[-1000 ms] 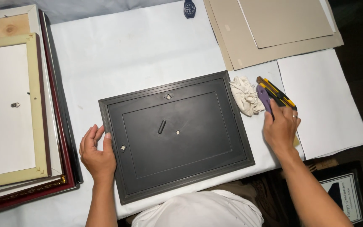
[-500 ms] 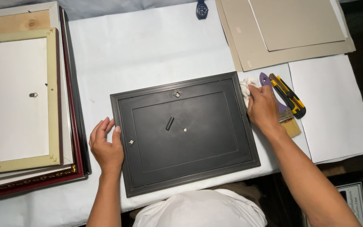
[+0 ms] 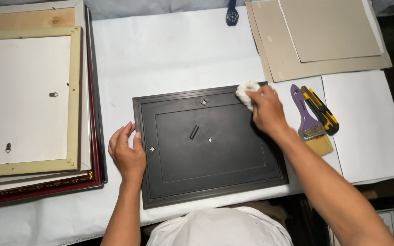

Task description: Disassembling a picture frame and cleaning the glass with a brush.

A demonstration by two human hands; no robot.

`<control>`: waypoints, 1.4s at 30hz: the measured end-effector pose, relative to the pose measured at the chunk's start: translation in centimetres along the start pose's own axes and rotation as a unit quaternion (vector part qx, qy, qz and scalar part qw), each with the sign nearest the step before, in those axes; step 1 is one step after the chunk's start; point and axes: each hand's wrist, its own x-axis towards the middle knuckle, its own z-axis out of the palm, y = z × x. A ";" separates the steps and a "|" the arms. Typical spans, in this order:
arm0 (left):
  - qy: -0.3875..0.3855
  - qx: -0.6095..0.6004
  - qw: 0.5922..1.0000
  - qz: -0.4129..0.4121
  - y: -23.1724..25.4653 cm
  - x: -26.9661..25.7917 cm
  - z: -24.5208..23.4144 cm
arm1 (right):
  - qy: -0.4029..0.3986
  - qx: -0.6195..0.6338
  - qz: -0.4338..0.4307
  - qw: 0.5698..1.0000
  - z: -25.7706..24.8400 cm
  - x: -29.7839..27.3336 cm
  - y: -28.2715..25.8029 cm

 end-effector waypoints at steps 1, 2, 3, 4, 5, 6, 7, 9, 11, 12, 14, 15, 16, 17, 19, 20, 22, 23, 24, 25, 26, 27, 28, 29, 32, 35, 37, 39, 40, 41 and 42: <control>0.005 -0.001 1.000 -0.001 0.0 0.2 -0.1 | 0.001 0.000 -0.005 1.000 -0.7 -1.1 -3.0; 0.003 0.003 1.000 0.002 0.1 0.2 -0.1 | -0.065 0.100 -0.023 0.993 -1.6 -2.7 -5.8; 0.001 0.007 1.000 0.006 0.2 0.2 -0.1 | -0.131 0.199 -0.041 0.970 -2.4 -4.2 -8.7; 0.006 0.009 1.000 0.005 -0.1 0.4 0.1 | -0.131 0.200 -0.047 0.970 -2.1 -3.8 -8.5; 0.007 0.013 1.000 0.003 -0.3 0.4 0.3 | -0.093 0.270 -0.011 0.958 -1.8 -3.5 -8.3; 0.001 0.020 1.000 -0.001 -0.5 -0.1 0.1 | -0.059 0.340 0.031 0.938 -1.5 -4.1 -8.2; -0.001 0.024 1.000 -0.003 -0.4 -0.3 0.0 | -0.062 0.343 0.033 0.937 -0.9 -2.5 -7.2; -0.001 0.020 1.000 -0.013 -0.3 0.0 0.2 | 0.106 0.186 0.166 0.963 0.5 1.1 -5.2; 0.002 0.011 1.000 -0.019 -0.1 0.1 0.1 | 0.091 0.356 0.259 0.893 1.7 3.7 -12.0; 0.000 0.003 1.000 -0.028 0.0 -0.1 -0.1 | 0.065 0.509 0.346 0.786 2.3 4.7 -15.5; 0.005 -0.024 0.999 -0.041 0.0 0.0 -0.3 | -0.016 0.373 0.163 0.913 2.8 3.4 -21.6; 0.009 -0.053 0.997 -0.052 0.0 0.0 -0.4 | -0.094 0.211 -0.031 0.973 3.0 2.8 -24.6; 0.011 -0.050 0.997 -0.053 0.3 0.2 -0.7 | -0.094 0.213 -0.033 0.972 4.4 1.8 -25.6; 0.026 -0.115 0.990 -0.075 0.6 0.3 -0.9 | -0.093 0.163 -0.137 0.973 5.8 0.7 -26.4; 0.037 -0.177 0.979 -0.095 0.8 0.5 -1.6 | -0.090 0.114 -0.234 0.961 6.4 -1.7 -27.3; 0.054 -0.199 0.974 -0.094 0.8 0.7 -1.6 | -0.112 0.124 -0.268 0.949 5.6 -2.8 -27.0; 0.067 -0.223 0.968 -0.092 1.3 1.0 -1.8 | -0.135 0.130 -0.297 0.936 3.1 -5.0 -26.6; 0.013 -0.131 0.988 -0.077 1.8 1.1 -1.9 | -0.213 0.181 -0.307 0.910 1.4 -6.1 -26.5; -0.040 -0.036 0.997 -0.060 2.2 1.2 -2.3 | -0.289 0.231 -0.317 0.873 -0.3 -7.2 -26.6; -0.040 -0.038 0.997 -0.060 1.8 1.0 -1.8 | -0.289 0.230 -0.316 0.874 -1.3 -7.7 -25.7; -0.051 0.010 0.998 -0.027 1.4 0.8 -1.5 | -0.381 0.294 -0.285 0.829 -2.3 -8.1 -24.8; -0.062 0.059 0.996 0.005 1.0 0.7 -1.1 | -0.467 0.355 -0.251 0.770 -3.3 -8.6 -24.0; -0.062 0.056 0.996 0.007 1.1 0.7 -1.1 | -0.465 0.354 -0.250 0.772 -4.3 -8.7 -21.9; -0.064 0.067 0.996 0.016 1.3 0.8 -1.1 | -0.493 0.415 -0.144 0.751 -5.3 -8.9 -19.8; -0.079 0.081 0.993 0.018 1.5 0.7 -1.1 | -0.395 0.494 0.039 0.774 -6.2 -8.5 -12.0; -0.095 0.080 0.992 0.019 1.3 0.2 -1.0 | -0.248 0.450 0.096 0.852 -7.0 -5.9 -9.9; -0.082 0.085 0.993 0.022 1.4 0.5 -0.9 | -0.231 0.395 0.065 0.887 -7.2 -4.6 -12.9; -0.077 0.071 0.994 0.016 1.5 0.5 -1.2 | -0.348 0.207 -0.102 0.909 -6.8 -5.8 -18.4; -0.072 0.075 0.994 0.013 1.5 0.6 -1.3 | -0.349 0.208 -0.109 0.907 -5.4 -7.8 -20.0; -0.074 0.076 0.994 0.011 1.5 0.7 -1.3 | -0.317 0.183 -0.190 0.911 -4.1 -9.9 -21.5; -0.079 0.075 0.994 0.008 1.5 0.5 -1.3 | -0.283 0.158 -0.267 0.908 -2.8 -12.2 -22.9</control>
